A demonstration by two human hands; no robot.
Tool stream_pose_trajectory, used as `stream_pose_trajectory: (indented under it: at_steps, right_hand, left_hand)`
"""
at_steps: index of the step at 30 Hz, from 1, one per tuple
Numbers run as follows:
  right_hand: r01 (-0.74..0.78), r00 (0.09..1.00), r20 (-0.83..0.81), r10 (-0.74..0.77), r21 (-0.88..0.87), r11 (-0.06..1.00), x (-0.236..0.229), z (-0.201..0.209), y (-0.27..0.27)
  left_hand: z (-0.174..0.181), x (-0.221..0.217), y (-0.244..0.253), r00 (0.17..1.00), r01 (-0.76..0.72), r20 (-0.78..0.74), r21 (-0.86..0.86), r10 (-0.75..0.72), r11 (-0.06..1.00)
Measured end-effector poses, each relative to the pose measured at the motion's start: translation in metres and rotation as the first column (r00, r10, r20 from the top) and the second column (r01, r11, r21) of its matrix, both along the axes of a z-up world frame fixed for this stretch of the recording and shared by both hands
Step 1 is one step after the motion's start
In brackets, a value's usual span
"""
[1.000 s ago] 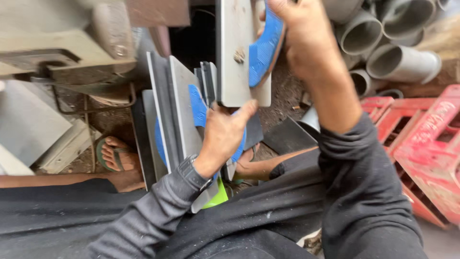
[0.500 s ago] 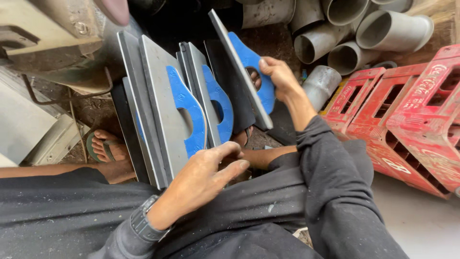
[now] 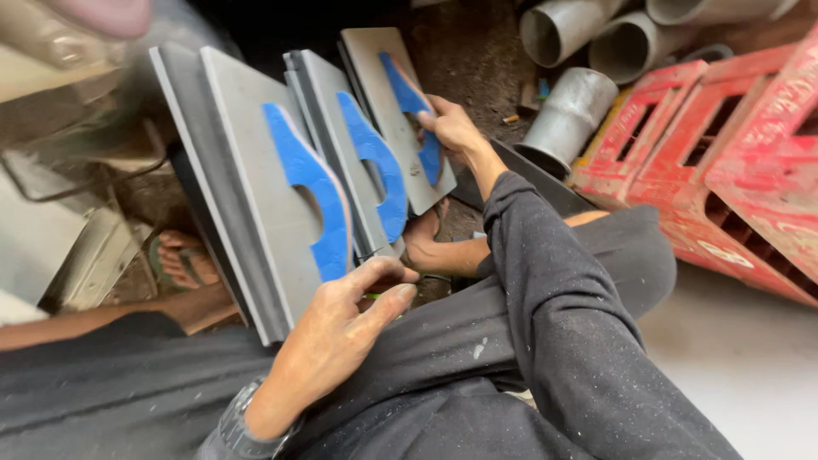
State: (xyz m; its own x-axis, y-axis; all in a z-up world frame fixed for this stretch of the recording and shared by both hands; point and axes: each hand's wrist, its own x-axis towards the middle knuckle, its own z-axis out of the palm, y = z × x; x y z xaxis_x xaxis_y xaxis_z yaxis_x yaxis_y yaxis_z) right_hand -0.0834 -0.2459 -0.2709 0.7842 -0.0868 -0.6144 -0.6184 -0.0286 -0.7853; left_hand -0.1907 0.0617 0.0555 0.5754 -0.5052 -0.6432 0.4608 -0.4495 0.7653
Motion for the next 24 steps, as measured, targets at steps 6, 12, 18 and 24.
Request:
stream_pose_trajectory:
  at_steps: [6,12,18,24]
  right_hand:
    - [-0.66,0.647,-0.362,0.671,-0.706,0.256,0.025,0.076,-0.072]
    - [-0.549,0.727,-0.179,0.663,-0.731,0.405,-0.033,0.193,-0.131]
    - [0.202,0.959,0.266,-0.093,-0.42,0.885,-0.194,0.21,-0.124]
    - [0.148,0.979,0.085,-0.184,-0.918,0.367,-0.333,0.121,-0.077]
  left_hand:
    - [-0.009,0.001,-0.012,0.998,0.027,-0.054,0.001,-0.027,1.0]
    - [-0.006,0.001,-0.023,1.0,0.028,0.003,-0.089,-0.028,0.996]
    - [0.004,-0.006,-0.039,0.999,-0.037,-0.003,-0.096,0.037,0.995]
    - [-0.002,-0.009,-0.03,0.99,-0.108,0.078,-0.114,0.117,0.988]
